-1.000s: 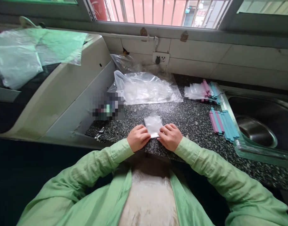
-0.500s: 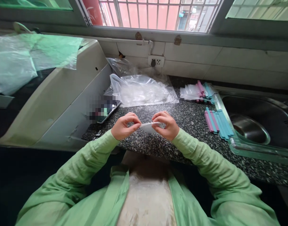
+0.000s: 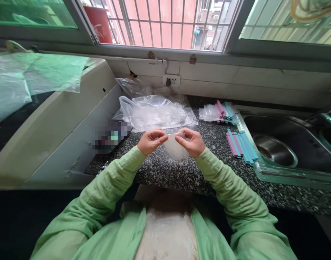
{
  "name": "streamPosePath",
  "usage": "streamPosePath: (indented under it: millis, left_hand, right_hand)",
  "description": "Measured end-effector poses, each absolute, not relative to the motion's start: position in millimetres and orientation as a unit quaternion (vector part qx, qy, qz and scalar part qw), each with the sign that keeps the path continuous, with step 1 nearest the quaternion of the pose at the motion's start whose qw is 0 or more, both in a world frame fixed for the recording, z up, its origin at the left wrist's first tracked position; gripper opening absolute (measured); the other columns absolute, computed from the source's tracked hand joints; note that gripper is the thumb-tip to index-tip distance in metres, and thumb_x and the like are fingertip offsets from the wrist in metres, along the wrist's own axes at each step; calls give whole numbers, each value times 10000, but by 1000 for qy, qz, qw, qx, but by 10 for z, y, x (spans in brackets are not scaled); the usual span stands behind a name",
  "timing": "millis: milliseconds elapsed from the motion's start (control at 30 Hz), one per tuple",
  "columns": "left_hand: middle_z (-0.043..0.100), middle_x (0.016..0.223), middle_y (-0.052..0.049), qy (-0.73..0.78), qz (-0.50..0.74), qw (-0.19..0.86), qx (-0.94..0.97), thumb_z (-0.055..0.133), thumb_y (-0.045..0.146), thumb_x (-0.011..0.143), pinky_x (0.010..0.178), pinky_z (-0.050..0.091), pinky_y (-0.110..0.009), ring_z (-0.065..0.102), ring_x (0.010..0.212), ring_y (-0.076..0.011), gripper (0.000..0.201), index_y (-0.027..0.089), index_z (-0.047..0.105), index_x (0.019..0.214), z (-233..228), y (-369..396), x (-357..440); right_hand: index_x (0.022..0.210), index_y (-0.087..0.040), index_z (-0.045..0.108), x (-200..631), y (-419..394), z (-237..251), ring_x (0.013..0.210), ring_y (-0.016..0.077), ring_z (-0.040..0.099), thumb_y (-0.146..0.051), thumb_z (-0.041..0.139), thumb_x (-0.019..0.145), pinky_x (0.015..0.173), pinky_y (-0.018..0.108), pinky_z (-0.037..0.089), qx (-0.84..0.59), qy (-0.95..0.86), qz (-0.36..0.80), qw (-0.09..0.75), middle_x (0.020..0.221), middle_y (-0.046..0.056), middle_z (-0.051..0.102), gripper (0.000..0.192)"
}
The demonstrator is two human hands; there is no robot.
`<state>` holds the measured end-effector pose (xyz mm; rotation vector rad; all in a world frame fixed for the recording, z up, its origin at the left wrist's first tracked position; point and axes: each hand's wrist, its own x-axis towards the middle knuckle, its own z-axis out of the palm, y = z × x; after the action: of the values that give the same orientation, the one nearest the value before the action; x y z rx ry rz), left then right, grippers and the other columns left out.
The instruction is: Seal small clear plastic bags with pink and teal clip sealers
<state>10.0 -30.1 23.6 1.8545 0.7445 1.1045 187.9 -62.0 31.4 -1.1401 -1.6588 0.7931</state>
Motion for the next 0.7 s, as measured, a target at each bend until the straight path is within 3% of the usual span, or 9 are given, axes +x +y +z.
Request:
streamPosePath:
  millis: [167, 300, 467, 700]
  left_hand:
    - [492, 566, 8, 286, 445, 489, 694, 592, 476, 668, 544, 382, -228, 436, 565, -72, 366, 118, 584, 594, 181, -181, 181]
    - [478, 546, 18, 281, 429, 534, 672, 617, 521, 614, 522, 365, -218, 420, 540, -62, 415, 112, 560, 569, 137, -94, 225]
    - [431, 512, 30, 297, 432, 525, 670, 584, 546, 632, 478, 329, -207, 386, 504, -54, 441, 117, 537, 542, 34, -76, 212]
    - [474, 564, 4, 291, 451, 496, 683, 559, 513, 678, 518, 363, -220, 428, 551, -72, 409, 117, 572, 578, 3, -106, 167]
  right_hand:
    - [584, -162, 538, 1958, -564, 240, 553, 92, 464, -430, 612, 659, 533, 237, 398, -482, -641, 343, 489, 565, -19, 513, 288]
    - [593, -165, 550, 2006, -532, 205, 533, 90, 457, -422, 630, 650, 524, 237, 397, -504, -625, 319, 503, 556, -19, 516, 274]
    - [611, -169, 570, 2040, -516, 158, 546, 101, 473, -442, 621, 661, 525, 240, 409, -516, -633, 296, 495, 567, -11, 528, 282]
    - [642, -174, 584, 2022, -541, 137, 608, 118, 497, -442, 606, 683, 560, 251, 417, -517, -642, 286, 489, 664, 14, 563, 272]
